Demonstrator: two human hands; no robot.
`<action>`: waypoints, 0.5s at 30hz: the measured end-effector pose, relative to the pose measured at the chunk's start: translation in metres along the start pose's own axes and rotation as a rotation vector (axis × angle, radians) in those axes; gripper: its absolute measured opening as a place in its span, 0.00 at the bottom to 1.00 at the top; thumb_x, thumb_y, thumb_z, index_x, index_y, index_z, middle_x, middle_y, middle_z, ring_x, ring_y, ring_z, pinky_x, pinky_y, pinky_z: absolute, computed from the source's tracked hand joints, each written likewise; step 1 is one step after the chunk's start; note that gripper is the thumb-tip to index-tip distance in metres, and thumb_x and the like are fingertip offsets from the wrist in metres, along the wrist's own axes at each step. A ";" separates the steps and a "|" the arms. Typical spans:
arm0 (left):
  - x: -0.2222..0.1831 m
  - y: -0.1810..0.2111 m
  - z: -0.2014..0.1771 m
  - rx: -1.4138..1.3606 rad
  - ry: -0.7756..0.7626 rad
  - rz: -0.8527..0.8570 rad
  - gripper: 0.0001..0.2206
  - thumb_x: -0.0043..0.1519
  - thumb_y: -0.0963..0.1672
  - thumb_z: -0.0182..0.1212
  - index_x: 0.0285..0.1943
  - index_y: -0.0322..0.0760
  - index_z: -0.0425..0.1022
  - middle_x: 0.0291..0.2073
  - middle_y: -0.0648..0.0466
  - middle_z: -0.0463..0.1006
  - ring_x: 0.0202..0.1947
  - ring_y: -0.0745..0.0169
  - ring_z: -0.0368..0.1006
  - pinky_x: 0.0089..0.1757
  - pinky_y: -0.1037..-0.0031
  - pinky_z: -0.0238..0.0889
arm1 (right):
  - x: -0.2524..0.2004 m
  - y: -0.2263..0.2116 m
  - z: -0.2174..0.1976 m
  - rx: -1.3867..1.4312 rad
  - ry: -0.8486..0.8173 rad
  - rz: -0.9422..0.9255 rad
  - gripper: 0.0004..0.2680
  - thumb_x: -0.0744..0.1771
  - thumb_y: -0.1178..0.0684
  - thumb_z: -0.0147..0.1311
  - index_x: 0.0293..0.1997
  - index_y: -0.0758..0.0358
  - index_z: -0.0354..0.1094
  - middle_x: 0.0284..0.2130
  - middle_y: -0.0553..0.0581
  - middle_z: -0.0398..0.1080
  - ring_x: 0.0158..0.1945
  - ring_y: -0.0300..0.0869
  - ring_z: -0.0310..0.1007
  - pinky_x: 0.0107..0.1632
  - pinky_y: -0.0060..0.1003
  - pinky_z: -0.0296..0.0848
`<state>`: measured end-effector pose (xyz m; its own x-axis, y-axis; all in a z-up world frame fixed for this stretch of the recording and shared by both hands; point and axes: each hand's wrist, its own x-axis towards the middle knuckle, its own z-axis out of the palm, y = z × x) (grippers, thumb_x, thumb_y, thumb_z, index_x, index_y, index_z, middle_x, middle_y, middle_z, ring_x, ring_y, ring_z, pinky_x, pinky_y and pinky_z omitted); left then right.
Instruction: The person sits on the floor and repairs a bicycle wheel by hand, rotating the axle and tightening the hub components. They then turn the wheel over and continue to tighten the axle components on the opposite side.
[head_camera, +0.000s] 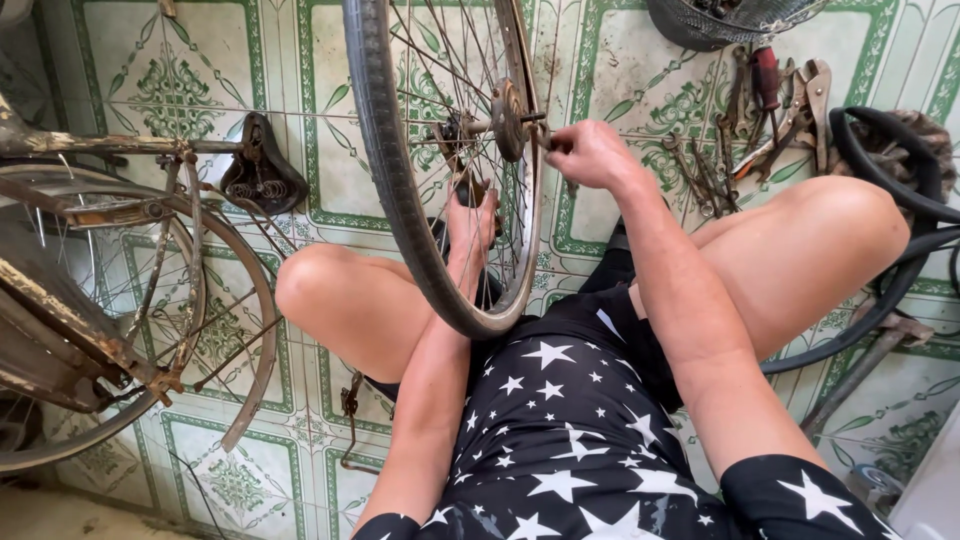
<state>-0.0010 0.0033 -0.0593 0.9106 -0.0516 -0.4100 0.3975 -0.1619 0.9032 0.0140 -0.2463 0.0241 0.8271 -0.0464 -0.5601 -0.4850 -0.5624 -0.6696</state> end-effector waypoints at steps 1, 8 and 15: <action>0.003 -0.004 0.001 -0.069 -0.004 -0.034 0.13 0.61 0.39 0.65 0.53 0.29 0.70 0.36 0.53 0.80 0.28 0.70 0.73 0.28 0.78 0.65 | 0.001 0.000 -0.001 0.006 0.048 -0.042 0.11 0.65 0.51 0.58 0.49 0.61 0.78 0.37 0.61 0.78 0.39 0.50 0.79 0.47 0.44 0.75; -0.004 0.013 0.003 -0.098 -0.006 -0.149 0.10 0.62 0.40 0.64 0.51 0.30 0.75 0.28 0.54 0.75 0.22 0.69 0.69 0.23 0.77 0.61 | 0.001 -0.003 -0.002 -0.012 0.256 -0.272 0.09 0.66 0.53 0.60 0.48 0.64 0.78 0.36 0.62 0.75 0.39 0.50 0.76 0.44 0.45 0.74; -0.008 0.026 0.007 -0.142 -0.003 -0.147 0.13 0.61 0.38 0.64 0.54 0.33 0.70 0.31 0.55 0.76 0.22 0.70 0.69 0.21 0.77 0.61 | 0.003 -0.006 0.000 0.000 0.293 -0.310 0.08 0.66 0.53 0.61 0.47 0.63 0.78 0.37 0.61 0.75 0.39 0.49 0.76 0.44 0.44 0.74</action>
<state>0.0016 -0.0070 -0.0338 0.8412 -0.0407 -0.5392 0.5385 -0.0277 0.8422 0.0191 -0.2427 0.0265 0.9795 -0.1073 -0.1702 -0.2006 -0.5868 -0.7845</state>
